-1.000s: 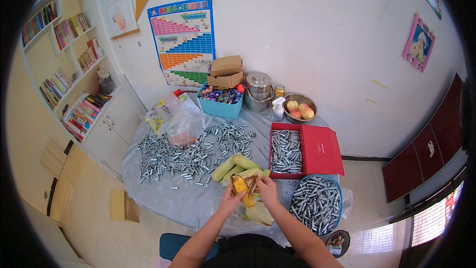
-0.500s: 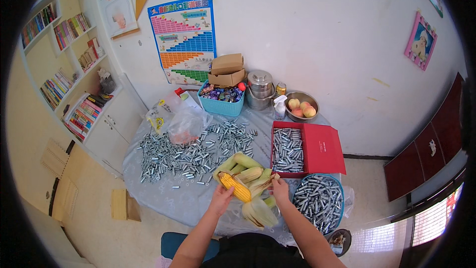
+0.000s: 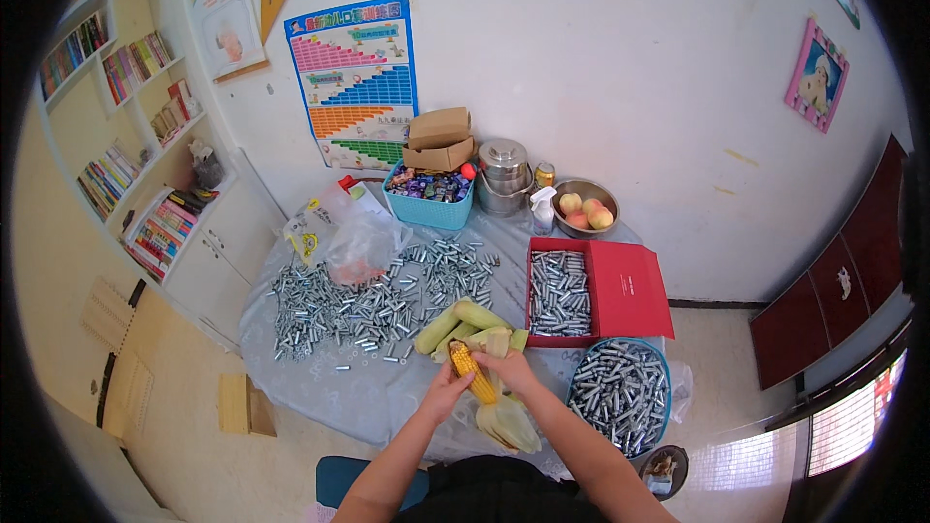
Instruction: The person removes corn cobs from a plastic bag and peels the husks off by hand. They handle the corn one at a time, stripping the outer layers and placing the cleaned cobs on the table.
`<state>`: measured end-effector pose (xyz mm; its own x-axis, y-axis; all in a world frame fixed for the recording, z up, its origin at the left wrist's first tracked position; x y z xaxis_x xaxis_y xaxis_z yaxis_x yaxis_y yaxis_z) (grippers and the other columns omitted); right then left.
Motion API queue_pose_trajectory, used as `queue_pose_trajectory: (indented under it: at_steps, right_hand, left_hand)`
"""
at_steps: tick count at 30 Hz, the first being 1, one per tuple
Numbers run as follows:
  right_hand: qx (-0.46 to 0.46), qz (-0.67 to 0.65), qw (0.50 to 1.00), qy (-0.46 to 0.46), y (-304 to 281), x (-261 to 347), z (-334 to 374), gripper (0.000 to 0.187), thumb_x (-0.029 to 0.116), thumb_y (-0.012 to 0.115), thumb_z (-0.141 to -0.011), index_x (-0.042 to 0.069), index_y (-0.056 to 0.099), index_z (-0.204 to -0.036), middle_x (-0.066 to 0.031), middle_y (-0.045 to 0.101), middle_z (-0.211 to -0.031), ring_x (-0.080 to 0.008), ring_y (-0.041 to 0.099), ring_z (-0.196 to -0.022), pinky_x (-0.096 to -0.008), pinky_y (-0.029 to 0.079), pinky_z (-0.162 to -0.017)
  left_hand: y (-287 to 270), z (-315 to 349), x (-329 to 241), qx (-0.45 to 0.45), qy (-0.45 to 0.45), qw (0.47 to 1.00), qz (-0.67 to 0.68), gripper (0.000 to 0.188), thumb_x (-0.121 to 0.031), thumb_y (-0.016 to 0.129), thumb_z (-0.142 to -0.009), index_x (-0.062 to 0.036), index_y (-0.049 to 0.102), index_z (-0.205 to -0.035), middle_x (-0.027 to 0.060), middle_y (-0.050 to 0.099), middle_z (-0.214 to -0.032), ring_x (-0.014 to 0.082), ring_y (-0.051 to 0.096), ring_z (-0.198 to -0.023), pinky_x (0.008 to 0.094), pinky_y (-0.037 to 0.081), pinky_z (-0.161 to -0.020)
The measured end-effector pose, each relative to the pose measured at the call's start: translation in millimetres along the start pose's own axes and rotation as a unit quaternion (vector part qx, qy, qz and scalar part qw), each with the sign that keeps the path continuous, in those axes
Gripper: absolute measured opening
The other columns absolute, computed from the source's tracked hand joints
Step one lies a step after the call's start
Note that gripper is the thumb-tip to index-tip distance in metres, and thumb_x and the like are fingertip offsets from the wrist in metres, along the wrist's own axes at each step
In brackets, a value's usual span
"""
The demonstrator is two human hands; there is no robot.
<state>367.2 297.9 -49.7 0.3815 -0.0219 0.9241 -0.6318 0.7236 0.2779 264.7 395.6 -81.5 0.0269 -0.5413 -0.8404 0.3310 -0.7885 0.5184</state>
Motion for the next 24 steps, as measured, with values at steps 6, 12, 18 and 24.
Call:
queue_pose_trajectory:
  at_steps: [6, 12, 18, 24]
  right_hand:
    - [-0.036, 0.146, 0.987, -0.064, -15.7, -16.1, -15.9, 0.032, 0.024, 0.068, -0.077, 0.001, 0.062, -0.098, -0.0065, 0.064, -0.086, -0.0143, 0.060, -0.075, -0.0278, 0.046, -0.066]
    - [-0.191, 0.402, 0.888, -0.116, -32.3, -19.2, -22.9, 0.023, 0.020, 0.063, -0.076, 0.002, 0.062, -0.091, -0.0162, 0.063, -0.081, -0.0280, 0.062, -0.074, -0.0348, 0.047, -0.065]
    - [-0.163, 0.423, 0.891, -0.039, -80.8, -47.3, -14.6, 0.026, 0.023, 0.064, -0.075, 0.002, 0.060, -0.089, -0.0167, 0.062, -0.078, -0.0296, 0.062, -0.075, -0.0371, 0.047, -0.067]
    - [-0.252, 0.236, 0.927, -0.144, -99.1, -58.6, -15.7, 0.039, 0.021, 0.070, -0.070, 0.007, 0.056, -0.103, -0.0120, 0.060, -0.093, -0.0297, 0.058, -0.085, -0.0363, 0.046, -0.074]
  left_hand:
    - [4.2, 3.4, -3.8, 0.012, 0.017, 0.999, -0.045, 0.055, -0.003, 0.053, -0.085, -0.0073, 0.028, -0.134, 0.0052, 0.041, -0.128, 0.0176, 0.041, -0.117, 0.0311, 0.032, -0.099]
    - [-0.8, 2.8, -5.4, -0.013, 0.047, 0.999, -0.008, 0.054, -0.001, 0.052, -0.084, -0.0079, 0.028, -0.132, 0.0082, 0.042, -0.129, 0.0201, 0.041, -0.119, 0.0344, 0.033, -0.099]
    - [2.2, 6.5, -32.1, -0.058, 0.054, 0.994, 0.071, 0.046, -0.003, 0.055, -0.084, -0.0051, 0.033, -0.126, 0.0076, 0.050, -0.120, 0.0187, 0.048, -0.111, 0.0333, 0.039, -0.093]
    - [-9.8, 3.8, -18.9, -0.147, 0.042, 0.988, -0.034, 0.032, -0.012, 0.057, -0.085, -0.0027, 0.050, -0.115, 0.0056, 0.058, -0.107, 0.0143, 0.058, -0.092, 0.0286, 0.049, -0.077]
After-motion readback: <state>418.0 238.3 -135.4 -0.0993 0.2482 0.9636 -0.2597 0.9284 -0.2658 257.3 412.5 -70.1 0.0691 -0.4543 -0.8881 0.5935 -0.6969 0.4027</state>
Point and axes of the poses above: each hand's wrist, its own z-axis away from the middle knuckle, its own y-axis out of the palm, x = y × z, the point moved 3 cm from there along -z, towards the middle knuckle
